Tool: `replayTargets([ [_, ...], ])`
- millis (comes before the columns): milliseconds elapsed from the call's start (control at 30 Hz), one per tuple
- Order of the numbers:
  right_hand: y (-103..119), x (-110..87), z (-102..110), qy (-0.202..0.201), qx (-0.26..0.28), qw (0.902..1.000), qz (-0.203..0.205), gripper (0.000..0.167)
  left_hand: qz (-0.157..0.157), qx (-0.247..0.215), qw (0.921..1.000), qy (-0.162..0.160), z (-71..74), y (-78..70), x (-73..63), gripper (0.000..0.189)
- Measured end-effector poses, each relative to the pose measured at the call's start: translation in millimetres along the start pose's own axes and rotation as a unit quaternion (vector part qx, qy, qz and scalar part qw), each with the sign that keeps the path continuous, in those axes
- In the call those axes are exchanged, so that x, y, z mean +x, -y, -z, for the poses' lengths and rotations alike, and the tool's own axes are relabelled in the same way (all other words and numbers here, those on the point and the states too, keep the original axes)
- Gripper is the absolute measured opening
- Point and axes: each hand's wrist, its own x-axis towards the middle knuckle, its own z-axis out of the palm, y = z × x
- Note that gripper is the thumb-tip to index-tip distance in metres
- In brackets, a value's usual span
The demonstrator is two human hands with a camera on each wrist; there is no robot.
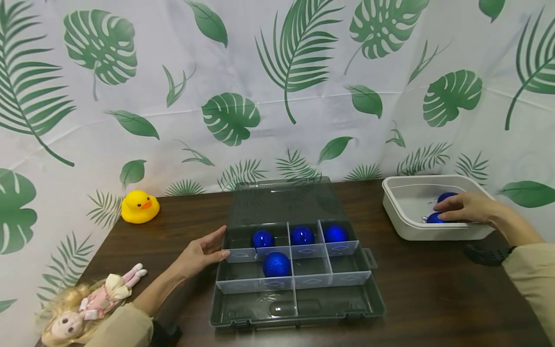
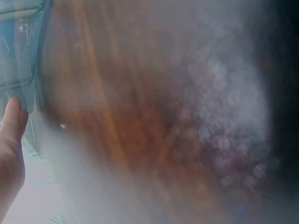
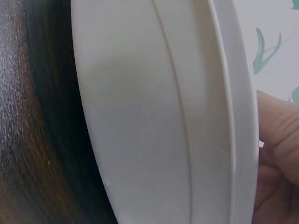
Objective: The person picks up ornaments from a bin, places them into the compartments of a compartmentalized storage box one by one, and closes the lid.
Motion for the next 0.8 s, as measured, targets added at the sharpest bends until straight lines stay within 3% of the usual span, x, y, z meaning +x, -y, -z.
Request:
replayTargets([
  [200,9.1,5.7,-3.4,0.017,-0.003,0.9997,0.016,0.043,-0.003,0.001,1.0000,-0.001,-0.2,-0.4,-0.1,0.075],
  [367,17.1,7.3,-8.2,0.009,0.055,0.9984,0.007,0.049,-0.005,-0.003,1.0000,0.005,-0.7,-0.6,-1.1,0.076],
  [500,31.3,5.9,-7.7,-0.060,0.099,0.9933,0.003,0.051,0.000,0.003,1.0000,0.005,-0.5,-1.2,-1.4,0.076],
  [633,57.4,1.3,-4.2,-0.138,0.132,0.9816,0.005,0.054,0.004,0.006,1.0000,0.003,-0.3,-1.5,-1.3,0.076],
  [700,75.3,-1.5,-4.4,-0.159,0.148,0.9760,0.014,0.054,0.004,0.004,1.0000,0.003,-0.2,-1.3,-1.2,0.076],
  [800,106.3,-3.9,-10.9,-0.168,0.181,0.9673,0.059,0.048,0.004,-0.001,1.0000,0.002,-0.3,-0.7,-1.0,0.075],
])
